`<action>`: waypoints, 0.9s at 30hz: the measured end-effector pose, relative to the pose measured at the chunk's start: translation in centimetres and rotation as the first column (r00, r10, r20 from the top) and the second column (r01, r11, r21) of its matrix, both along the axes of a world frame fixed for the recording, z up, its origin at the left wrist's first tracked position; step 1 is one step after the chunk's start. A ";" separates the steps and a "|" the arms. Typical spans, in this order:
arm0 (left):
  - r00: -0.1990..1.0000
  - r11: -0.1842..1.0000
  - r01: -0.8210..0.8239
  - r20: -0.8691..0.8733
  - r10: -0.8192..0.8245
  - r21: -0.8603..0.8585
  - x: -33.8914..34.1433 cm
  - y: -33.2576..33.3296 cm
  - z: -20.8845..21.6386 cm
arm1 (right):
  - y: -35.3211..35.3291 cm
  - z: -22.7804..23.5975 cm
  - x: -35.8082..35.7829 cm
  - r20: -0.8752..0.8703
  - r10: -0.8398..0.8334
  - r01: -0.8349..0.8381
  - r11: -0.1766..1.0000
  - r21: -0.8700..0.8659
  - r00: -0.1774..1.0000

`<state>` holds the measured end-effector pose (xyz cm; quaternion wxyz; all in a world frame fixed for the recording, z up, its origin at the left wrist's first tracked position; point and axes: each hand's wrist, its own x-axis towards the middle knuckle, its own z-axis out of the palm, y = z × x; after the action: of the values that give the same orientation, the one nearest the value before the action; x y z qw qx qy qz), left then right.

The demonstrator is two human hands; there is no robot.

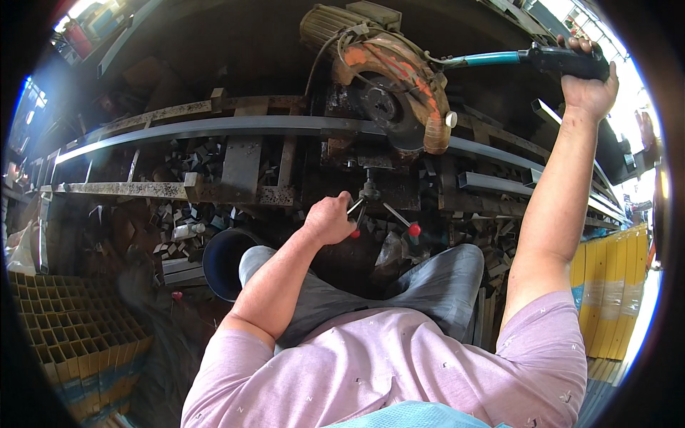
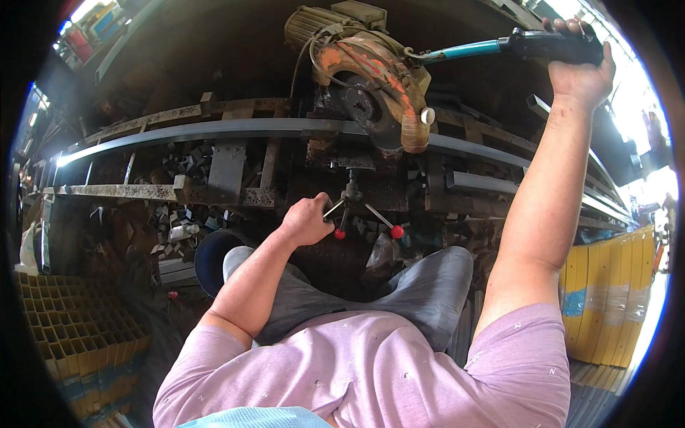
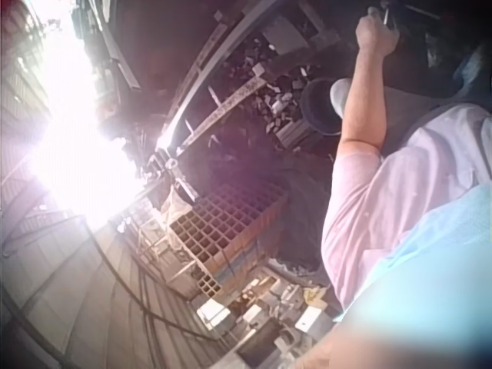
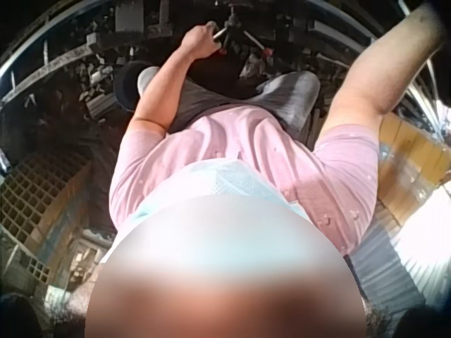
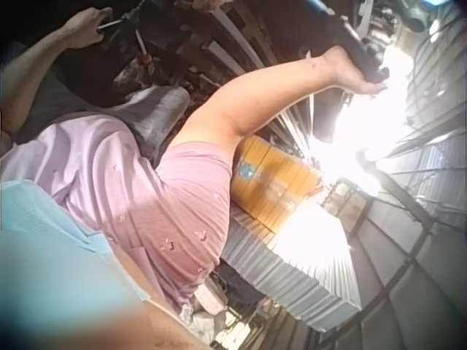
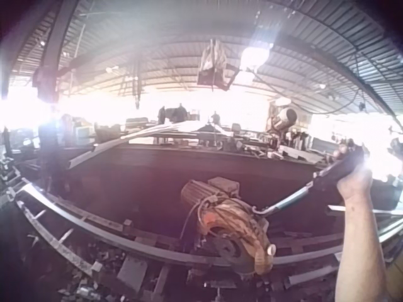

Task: The person sits at a chop saw and repeatedly cuts long metal profiles into shorter segments. They position each profile, clamp it, lower the saw blade to cut, then remove the cut piece and place it aside before repeating the process.

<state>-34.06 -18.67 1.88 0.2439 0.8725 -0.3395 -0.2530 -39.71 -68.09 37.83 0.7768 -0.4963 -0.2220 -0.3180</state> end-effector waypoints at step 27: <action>1.000 1.000 0.004 -0.009 -0.004 0.011 0.1 0.0 -0.2 | -0.5 -0.9 -0.8 0.025 0.133 -0.133 0.991 0.001 0.991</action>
<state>-33.99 -18.67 1.64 0.2402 0.8719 -0.3389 -0.2593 -40.50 -68.54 36.91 0.7941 -0.4752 -0.2638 -0.2721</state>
